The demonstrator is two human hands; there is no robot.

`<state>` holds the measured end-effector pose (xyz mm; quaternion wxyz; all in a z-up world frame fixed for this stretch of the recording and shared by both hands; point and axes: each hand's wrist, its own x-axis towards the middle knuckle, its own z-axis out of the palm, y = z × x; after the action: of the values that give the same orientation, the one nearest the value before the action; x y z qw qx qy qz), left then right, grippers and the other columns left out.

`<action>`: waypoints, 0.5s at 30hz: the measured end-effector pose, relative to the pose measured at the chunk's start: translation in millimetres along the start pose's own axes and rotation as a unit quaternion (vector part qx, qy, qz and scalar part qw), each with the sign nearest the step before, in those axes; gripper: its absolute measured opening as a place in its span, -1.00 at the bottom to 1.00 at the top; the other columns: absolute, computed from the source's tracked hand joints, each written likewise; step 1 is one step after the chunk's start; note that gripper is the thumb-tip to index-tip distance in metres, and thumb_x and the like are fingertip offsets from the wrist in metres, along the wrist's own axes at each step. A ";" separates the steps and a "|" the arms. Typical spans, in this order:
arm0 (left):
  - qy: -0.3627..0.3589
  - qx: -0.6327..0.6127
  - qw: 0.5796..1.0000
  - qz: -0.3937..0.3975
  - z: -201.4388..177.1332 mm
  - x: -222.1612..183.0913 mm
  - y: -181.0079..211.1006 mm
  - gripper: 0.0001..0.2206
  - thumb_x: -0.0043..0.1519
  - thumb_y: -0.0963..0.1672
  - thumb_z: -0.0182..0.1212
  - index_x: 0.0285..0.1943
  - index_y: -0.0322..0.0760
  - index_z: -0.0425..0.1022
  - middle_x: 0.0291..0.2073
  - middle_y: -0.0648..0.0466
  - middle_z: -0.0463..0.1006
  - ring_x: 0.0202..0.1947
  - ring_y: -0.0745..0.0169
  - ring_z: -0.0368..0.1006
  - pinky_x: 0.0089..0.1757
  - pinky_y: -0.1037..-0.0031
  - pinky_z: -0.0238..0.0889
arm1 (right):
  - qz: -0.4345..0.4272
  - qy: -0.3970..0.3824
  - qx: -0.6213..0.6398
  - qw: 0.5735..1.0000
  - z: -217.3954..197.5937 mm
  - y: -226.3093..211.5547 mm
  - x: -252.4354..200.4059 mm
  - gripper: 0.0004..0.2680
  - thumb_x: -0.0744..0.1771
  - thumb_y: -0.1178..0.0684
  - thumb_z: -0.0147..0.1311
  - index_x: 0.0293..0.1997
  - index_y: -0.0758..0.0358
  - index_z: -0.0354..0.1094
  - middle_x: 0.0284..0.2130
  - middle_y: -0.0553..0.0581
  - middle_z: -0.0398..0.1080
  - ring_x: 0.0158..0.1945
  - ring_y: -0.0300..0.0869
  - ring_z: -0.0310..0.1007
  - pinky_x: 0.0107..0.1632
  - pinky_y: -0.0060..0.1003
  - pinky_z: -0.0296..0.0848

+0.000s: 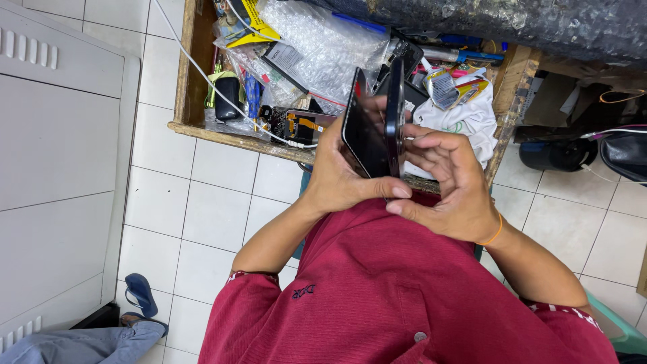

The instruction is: The person presses a black phone back panel onto the chassis and aligns the edges by hand. They then insert a small tool into the charging port area to check the fit.

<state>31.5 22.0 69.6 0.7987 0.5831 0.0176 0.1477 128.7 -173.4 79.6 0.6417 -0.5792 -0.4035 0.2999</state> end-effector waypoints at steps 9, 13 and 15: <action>-0.027 0.254 0.963 0.082 9.9 -7.2 3.6 -0.11 -0.14 0.03 0.73 0.39 -0.31 0.36 0.16 -0.03 0.52 0.17 0.16 0.50 0.19 0.38 0.38 | -0.281 0.071 -0.211 0.933 -16.2 -64.2 21.9 -0.08 0.10 -0.26 0.52 0.50 0.12 -0.20 0.38 0.32 0.02 0.44 -0.02 0.17 0.39 -0.08 0.36; -0.029 0.277 0.952 0.127 17.4 -3.6 1.3 -0.11 -0.14 0.04 0.72 0.37 -0.28 0.36 0.19 -0.01 0.52 0.13 0.09 0.52 0.15 0.36 0.39 | -0.317 0.005 -0.280 0.906 -13.3 -73.5 40.1 -0.03 0.09 -0.16 0.62 0.53 0.00 -0.25 0.24 0.48 0.00 0.29 0.16 0.17 0.21 -0.14 0.49; -0.031 0.284 0.949 0.136 17.6 -2.7 -0.9 -0.11 -0.16 0.03 0.72 0.37 -0.29 0.36 0.20 -0.01 0.52 0.12 0.07 0.52 0.14 0.35 0.40 | -0.304 -0.008 -0.336 0.891 -14.2 -77.8 40.7 -0.01 0.11 -0.15 0.62 0.57 -0.05 -0.32 0.24 0.46 0.07 0.19 0.05 0.36 0.23 -0.09 0.28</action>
<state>32.7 4.7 73.9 0.5725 0.7871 -0.0455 0.2252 154.7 -157.5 163.2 0.4658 -0.6067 -0.6415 -0.0590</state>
